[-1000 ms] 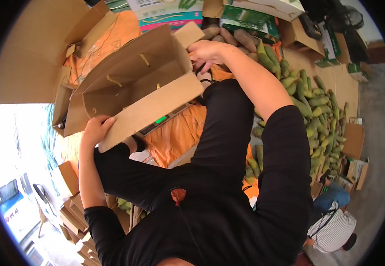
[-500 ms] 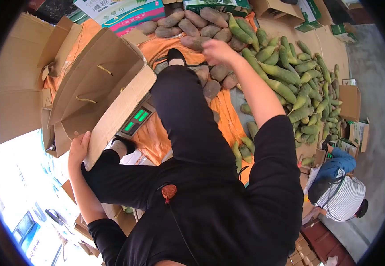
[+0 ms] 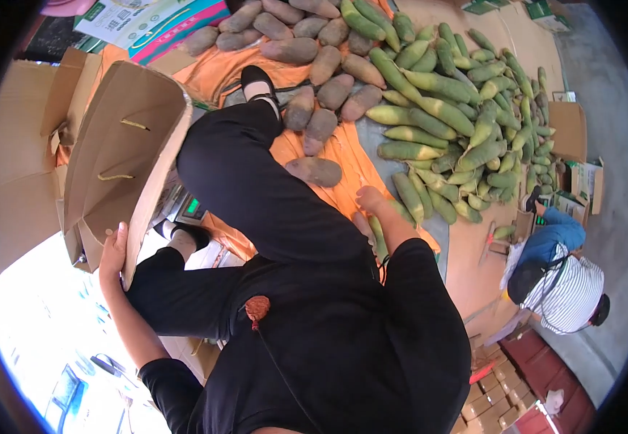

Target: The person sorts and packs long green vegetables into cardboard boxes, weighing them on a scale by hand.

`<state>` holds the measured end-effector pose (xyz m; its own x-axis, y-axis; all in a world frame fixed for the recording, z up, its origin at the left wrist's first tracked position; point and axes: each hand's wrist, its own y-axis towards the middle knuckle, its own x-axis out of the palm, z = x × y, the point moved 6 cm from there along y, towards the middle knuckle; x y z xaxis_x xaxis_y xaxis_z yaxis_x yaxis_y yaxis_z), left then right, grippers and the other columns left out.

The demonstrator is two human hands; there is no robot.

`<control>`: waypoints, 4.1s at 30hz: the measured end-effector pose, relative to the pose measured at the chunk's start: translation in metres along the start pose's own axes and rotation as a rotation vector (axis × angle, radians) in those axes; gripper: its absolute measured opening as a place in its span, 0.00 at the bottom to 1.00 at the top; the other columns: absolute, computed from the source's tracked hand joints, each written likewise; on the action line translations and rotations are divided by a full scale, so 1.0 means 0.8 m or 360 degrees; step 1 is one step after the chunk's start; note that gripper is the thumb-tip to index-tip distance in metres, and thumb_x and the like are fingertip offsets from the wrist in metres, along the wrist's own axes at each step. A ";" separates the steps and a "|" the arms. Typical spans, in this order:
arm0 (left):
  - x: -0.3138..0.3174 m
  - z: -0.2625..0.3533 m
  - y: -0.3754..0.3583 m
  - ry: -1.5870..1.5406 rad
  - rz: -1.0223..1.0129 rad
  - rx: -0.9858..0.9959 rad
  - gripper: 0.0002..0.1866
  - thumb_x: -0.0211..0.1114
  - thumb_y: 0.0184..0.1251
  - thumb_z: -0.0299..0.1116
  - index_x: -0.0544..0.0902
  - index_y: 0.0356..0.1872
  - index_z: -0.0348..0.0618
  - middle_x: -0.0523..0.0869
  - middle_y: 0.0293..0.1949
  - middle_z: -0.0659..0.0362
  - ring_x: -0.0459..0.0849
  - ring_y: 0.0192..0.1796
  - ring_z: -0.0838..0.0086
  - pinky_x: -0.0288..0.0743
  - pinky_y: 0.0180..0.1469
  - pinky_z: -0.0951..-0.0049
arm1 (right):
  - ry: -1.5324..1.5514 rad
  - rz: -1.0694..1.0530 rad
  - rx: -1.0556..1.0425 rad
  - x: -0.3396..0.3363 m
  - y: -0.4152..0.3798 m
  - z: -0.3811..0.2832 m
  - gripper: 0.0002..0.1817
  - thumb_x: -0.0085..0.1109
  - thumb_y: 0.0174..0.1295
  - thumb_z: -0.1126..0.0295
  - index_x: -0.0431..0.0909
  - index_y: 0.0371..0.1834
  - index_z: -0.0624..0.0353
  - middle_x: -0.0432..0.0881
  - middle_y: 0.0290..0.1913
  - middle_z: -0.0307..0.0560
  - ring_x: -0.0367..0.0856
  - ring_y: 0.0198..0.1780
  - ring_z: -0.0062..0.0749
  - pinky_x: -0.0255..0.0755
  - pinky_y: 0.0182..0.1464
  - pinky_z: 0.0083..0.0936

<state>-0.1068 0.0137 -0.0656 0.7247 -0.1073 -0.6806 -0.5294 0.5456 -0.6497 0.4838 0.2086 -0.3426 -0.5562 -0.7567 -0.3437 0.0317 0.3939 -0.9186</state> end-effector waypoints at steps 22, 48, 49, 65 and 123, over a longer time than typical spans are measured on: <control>-0.009 0.005 0.001 0.0152 0.0208 -0.0352 0.37 0.46 0.66 0.63 0.81 0.43 0.30 0.84 0.36 0.41 0.82 0.43 0.58 0.70 0.52 0.64 | 0.0059 0.0763 0.0066 -0.147 0.004 0.185 0.47 0.73 0.39 0.65 0.59 0.66 0.58 0.68 0.63 0.59 0.66 0.64 0.50 0.63 0.64 0.35; -0.013 -0.004 -0.002 0.0014 0.0245 -0.0271 0.31 0.58 0.57 0.59 0.85 0.30 0.33 0.84 0.29 0.41 0.85 0.36 0.53 0.76 0.44 0.61 | 0.0053 0.0344 -0.0784 -0.159 -0.048 -0.068 0.27 0.65 0.46 0.82 0.72 0.53 0.68 0.80 0.44 0.46 0.78 0.43 0.28 0.72 0.43 0.24; -0.012 -0.006 0.000 0.0049 0.0237 -0.0285 0.31 0.59 0.56 0.59 0.85 0.29 0.33 0.84 0.28 0.42 0.85 0.36 0.53 0.76 0.44 0.60 | 0.0114 0.0278 -0.0948 -0.174 -0.060 -0.121 0.27 0.64 0.46 0.83 0.72 0.54 0.68 0.80 0.44 0.45 0.77 0.43 0.28 0.71 0.45 0.23; -0.005 -0.010 0.004 0.0133 0.0233 -0.0230 0.31 0.57 0.58 0.60 0.86 0.32 0.36 0.85 0.30 0.41 0.85 0.38 0.53 0.76 0.46 0.60 | -0.2073 0.0136 -0.2401 0.117 -0.439 -0.636 0.33 0.67 0.41 0.63 0.73 0.56 0.51 0.76 0.48 0.46 0.74 0.54 0.42 0.70 0.55 0.35; -0.002 -0.011 -0.003 0.0001 0.0308 -0.0464 0.29 0.58 0.61 0.55 0.84 0.40 0.33 0.86 0.30 0.46 0.84 0.35 0.65 0.74 0.45 0.67 | -0.2036 0.0195 -0.0128 -0.043 0.018 0.065 0.17 0.52 0.61 0.60 0.76 0.52 0.49 0.72 0.58 0.42 0.68 0.61 0.38 0.69 0.56 0.39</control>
<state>-0.1106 0.0052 -0.0664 0.5983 -0.0253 -0.8008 -0.7608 0.2957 -0.5777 0.5467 0.2134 -0.3544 0.6360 -0.6555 -0.4072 -0.0493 0.4921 -0.8692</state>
